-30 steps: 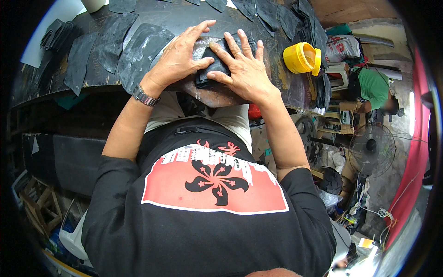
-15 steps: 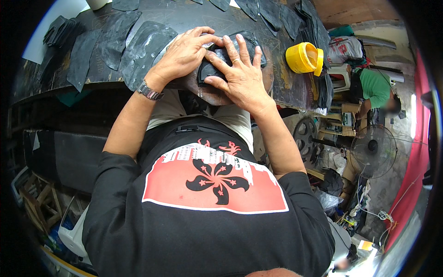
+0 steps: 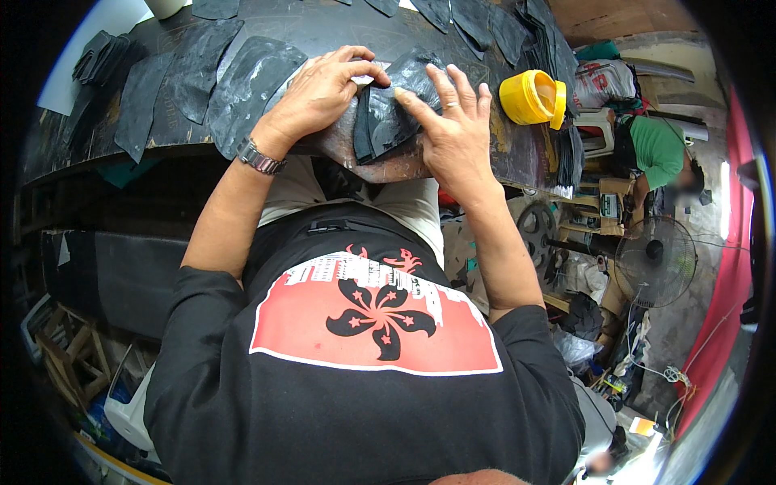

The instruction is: The person repeatedly applies a white paste from a yellow container onto dark leather pieces using their right hand, then presses the pieces together with both hands. The person handles multiple leather pieces one at a time, spreading the paste and pressing them on a workbench.

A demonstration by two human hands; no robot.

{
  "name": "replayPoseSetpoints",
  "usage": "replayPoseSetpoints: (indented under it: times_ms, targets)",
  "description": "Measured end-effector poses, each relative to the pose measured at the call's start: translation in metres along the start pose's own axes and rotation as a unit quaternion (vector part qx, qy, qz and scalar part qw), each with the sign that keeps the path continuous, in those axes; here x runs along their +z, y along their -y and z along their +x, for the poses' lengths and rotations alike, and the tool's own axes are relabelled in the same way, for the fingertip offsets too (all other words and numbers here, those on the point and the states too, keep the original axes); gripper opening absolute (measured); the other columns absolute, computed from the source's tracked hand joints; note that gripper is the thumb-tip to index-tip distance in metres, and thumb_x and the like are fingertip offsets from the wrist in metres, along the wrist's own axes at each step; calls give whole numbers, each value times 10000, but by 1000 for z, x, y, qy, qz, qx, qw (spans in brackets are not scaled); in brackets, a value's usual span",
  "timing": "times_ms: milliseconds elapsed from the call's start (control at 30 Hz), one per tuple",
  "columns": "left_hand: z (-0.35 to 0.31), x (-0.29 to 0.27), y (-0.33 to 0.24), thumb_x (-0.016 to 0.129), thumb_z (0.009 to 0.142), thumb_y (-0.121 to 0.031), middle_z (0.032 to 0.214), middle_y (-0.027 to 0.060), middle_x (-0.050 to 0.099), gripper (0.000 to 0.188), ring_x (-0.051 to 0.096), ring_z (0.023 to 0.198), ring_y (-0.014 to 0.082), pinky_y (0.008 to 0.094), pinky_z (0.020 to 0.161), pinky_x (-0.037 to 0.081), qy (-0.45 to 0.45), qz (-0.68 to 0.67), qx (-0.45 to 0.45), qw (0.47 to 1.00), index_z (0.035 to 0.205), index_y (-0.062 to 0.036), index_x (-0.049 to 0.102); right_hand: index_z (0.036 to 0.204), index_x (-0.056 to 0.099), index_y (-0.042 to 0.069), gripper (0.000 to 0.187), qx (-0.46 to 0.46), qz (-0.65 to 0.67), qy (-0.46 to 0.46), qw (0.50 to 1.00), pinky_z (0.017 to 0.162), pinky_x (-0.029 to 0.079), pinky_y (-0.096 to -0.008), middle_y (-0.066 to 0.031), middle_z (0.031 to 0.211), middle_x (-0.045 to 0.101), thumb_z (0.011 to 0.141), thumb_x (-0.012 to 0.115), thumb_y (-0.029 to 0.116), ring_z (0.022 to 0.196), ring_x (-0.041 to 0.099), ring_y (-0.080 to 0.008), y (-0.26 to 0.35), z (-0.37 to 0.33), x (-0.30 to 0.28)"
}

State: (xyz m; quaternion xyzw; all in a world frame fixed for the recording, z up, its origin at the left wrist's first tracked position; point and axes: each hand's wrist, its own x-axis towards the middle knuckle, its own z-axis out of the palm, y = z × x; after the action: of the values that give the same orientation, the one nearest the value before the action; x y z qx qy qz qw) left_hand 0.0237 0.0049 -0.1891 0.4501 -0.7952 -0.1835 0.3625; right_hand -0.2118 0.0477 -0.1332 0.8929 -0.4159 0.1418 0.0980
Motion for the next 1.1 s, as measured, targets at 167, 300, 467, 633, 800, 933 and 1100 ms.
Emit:
replayPoseSetpoints:
  times_ms: [167,300,467,633,800,933,1100]
  targets:
    - [0,2,2,604,940,-95,1318,41,630,250,595,1229,303,443,1046,441,-12,-1,-1,1000,1105,-217,747,1474,513,350,599,-25,-109,55,992,1165,151,-704,-160,1527,448,910,591,164,1486,326,-352,8,-1,6]
    - [1,2,1,595,937,-89,1314,42,635,264,596,1230,301,442,1046,444,-4,0,-8,1000,1108,-217,752,1496,486,367,610,-48,-131,88,986,1183,122,-685,-165,1518,454,928,551,153,1496,327,-323,11,-2,3]
    - [1,4,0,592,939,-83,1313,34,634,280,597,1230,295,442,1056,440,-15,18,-5,1000,1118,-224,755,1515,448,425,650,-63,-59,95,992,1179,135,-684,-162,1524,446,937,554,147,1502,316,-319,14,-9,-2]
    - [0,4,-1,578,951,-80,1311,35,632,280,595,1235,290,448,1070,431,-19,35,-3,999,1116,-221,755,1509,442,479,639,-83,-61,122,987,1171,155,-690,-138,1564,397,962,552,167,1506,299,-316,14,-18,-7]
    - [-1,4,-2,555,953,-105,1310,39,632,281,595,1230,292,457,1072,427,-18,17,-14,1000,1116,-219,754,1484,477,474,667,-96,-28,115,988,1176,158,-688,-102,1595,374,936,545,99,1520,275,-317,15,-32,-15]
    - [0,1,-4,538,940,-176,1309,55,632,276,598,1219,307,463,1066,426,-9,18,-17,1000,1104,-216,757,1356,630,429,609,-87,17,72,993,1188,175,-664,-71,1573,431,878,597,52,1506,313,-323,15,-41,-23]
    - [12,-6,-13,586,942,-239,1333,102,620,237,608,1195,324,455,1054,435,16,29,-36,999,1049,-124,764,1149,742,238,394,-31,107,70,991,1152,260,-664,-104,1405,571,802,680,64,1426,419,-365,-11,-42,-44]
